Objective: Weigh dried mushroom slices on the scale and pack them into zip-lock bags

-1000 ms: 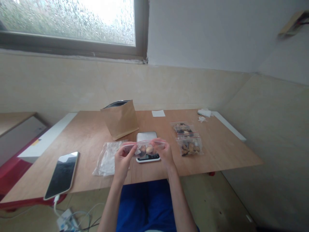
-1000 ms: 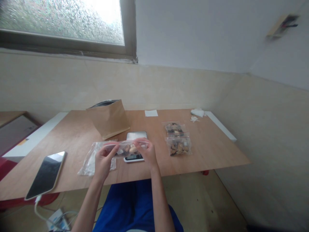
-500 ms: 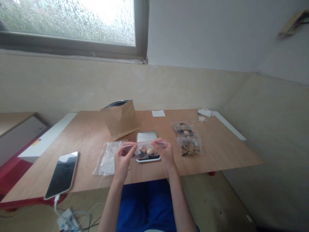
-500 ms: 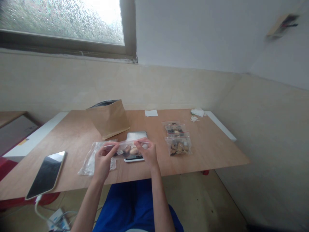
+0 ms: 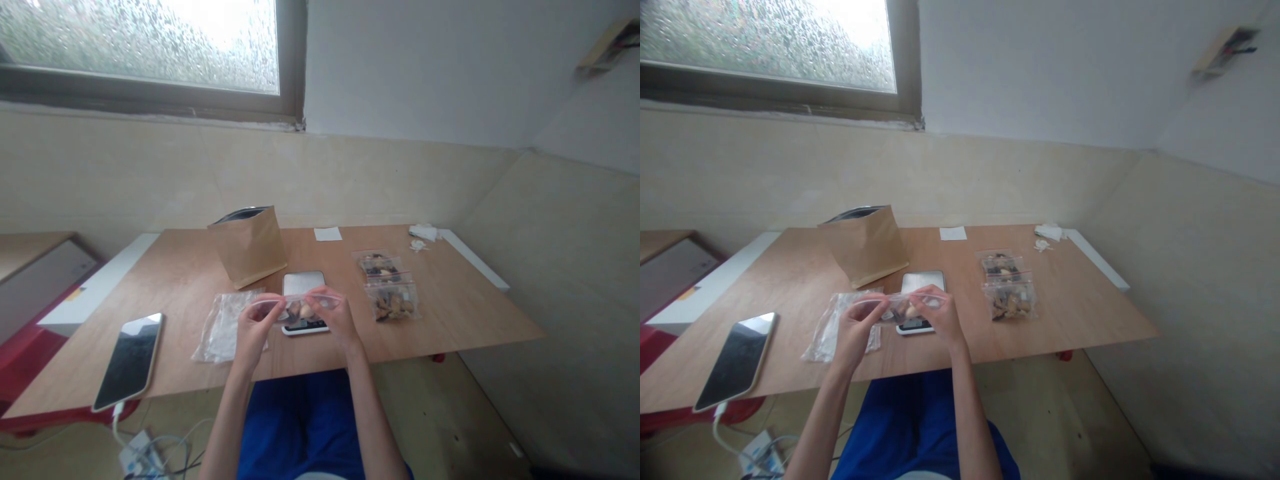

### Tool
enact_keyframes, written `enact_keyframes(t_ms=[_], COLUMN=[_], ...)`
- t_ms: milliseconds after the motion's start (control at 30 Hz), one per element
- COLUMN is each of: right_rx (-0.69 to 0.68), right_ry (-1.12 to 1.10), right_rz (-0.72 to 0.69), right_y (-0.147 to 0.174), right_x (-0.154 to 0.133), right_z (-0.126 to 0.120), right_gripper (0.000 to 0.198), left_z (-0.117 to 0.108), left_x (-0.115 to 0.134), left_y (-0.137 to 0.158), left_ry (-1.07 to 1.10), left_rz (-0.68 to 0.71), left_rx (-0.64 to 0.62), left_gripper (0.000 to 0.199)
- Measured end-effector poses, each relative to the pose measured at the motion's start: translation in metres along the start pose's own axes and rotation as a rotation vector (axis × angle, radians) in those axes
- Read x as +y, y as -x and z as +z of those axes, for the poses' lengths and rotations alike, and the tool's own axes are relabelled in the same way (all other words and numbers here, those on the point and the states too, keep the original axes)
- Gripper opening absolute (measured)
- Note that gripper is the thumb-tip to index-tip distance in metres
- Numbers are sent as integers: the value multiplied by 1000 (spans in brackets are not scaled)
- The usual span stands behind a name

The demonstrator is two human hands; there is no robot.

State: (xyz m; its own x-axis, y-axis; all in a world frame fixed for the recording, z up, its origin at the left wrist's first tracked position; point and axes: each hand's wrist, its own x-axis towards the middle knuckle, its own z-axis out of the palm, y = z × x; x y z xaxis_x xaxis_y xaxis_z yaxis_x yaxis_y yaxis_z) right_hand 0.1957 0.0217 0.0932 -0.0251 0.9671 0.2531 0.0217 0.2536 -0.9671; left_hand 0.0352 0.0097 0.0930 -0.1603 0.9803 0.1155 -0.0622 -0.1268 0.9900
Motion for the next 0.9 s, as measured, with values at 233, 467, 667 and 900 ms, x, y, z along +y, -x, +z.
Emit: enact_keyframes(t_ms=[233,467,667,900], right_rx=[75,89,31,-55], right_ry=[37,47,26,24], right_rz=[-36,-60,-54,-90], right_y=[0,-1,0,1], right_x=[0,1,1,-6], right_z=[2,1,0,2], right_gripper=[13,13,12,13], left_z=[3,3,0,1], left_x=[3,1,2,6], left_y=[2,2,2,4], left_ry=[-30,-17,-33,-34], left_rz=[59,71,12,61], left_rx=[15,1,-65,-85], left_gripper=[24,23,26,22])
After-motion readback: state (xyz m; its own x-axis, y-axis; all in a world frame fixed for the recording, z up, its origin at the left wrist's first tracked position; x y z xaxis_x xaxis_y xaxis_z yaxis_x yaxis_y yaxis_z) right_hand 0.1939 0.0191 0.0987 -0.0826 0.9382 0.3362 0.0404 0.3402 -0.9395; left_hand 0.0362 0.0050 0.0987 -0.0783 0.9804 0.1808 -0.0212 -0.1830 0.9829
